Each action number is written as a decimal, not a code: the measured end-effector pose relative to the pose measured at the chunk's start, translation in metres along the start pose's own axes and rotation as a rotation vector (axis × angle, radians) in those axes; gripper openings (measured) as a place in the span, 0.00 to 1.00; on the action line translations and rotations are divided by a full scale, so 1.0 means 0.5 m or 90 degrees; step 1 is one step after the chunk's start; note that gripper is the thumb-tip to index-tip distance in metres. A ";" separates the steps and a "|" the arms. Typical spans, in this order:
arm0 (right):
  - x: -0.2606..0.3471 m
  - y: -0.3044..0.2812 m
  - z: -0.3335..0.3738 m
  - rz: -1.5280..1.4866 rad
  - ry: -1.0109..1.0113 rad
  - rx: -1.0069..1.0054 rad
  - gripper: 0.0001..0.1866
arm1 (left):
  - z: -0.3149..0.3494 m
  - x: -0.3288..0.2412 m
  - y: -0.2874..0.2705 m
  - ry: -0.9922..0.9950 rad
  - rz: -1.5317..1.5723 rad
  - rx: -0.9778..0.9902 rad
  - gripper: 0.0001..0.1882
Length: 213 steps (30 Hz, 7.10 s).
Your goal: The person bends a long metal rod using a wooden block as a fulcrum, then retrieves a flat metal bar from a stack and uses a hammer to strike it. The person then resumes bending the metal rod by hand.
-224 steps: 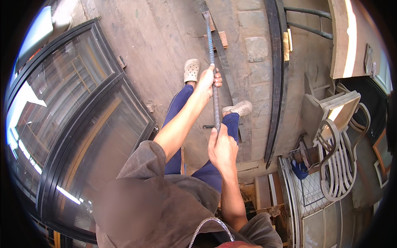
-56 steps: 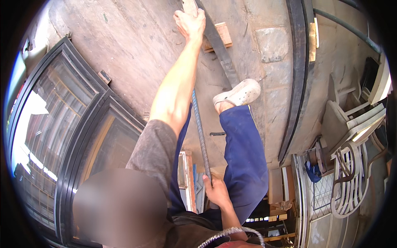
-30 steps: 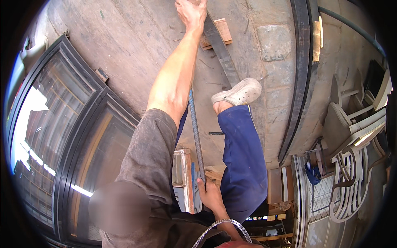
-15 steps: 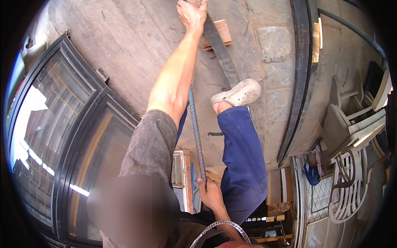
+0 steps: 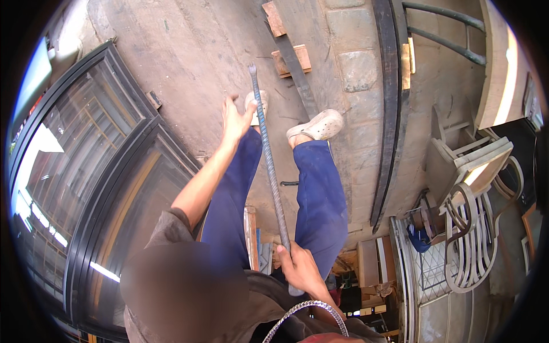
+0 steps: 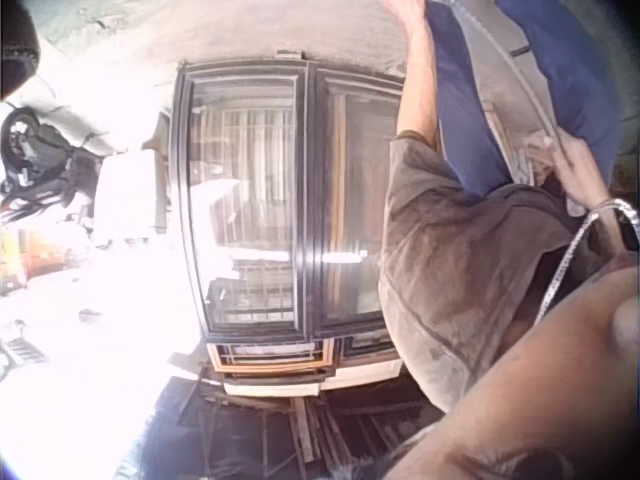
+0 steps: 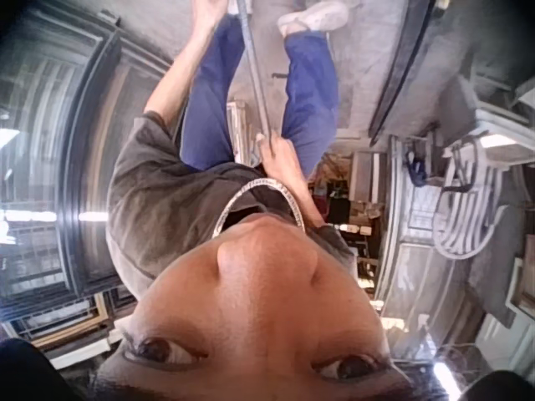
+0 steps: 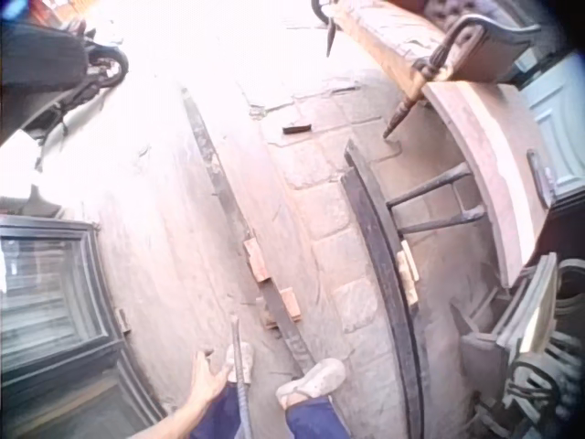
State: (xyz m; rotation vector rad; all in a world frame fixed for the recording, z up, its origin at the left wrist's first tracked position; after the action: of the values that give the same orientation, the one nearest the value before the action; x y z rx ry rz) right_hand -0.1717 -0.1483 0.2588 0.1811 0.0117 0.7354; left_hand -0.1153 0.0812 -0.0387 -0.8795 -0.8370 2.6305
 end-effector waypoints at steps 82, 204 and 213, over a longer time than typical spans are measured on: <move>-0.239 -0.095 -0.411 0.318 -0.130 -0.447 0.20 | 0.281 -0.028 0.390 -0.213 0.508 0.031 0.27; -0.413 -0.211 -0.743 0.321 -0.189 -0.560 0.21 | 0.215 0.105 0.626 -0.349 0.569 -0.018 0.34; -0.373 -0.335 -0.912 0.059 -0.172 -0.495 0.19 | 0.084 0.061 0.791 -0.215 0.703 0.104 0.32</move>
State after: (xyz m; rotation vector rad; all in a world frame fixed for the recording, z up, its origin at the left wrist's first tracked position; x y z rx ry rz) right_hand -0.2322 -0.3217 -0.2283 -0.4651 -0.5365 0.7562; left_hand -0.1838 -0.2441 -0.2590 -1.0612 -0.1368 3.7956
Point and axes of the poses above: each hand's wrist, its own z-axis away from the middle knuckle, its own y-axis out of the palm, x = y × z, the point moved 4 cm from there along -z, towards the middle knuckle, and after that the axes turned 5 degrees about y, right-handed, at the moved point
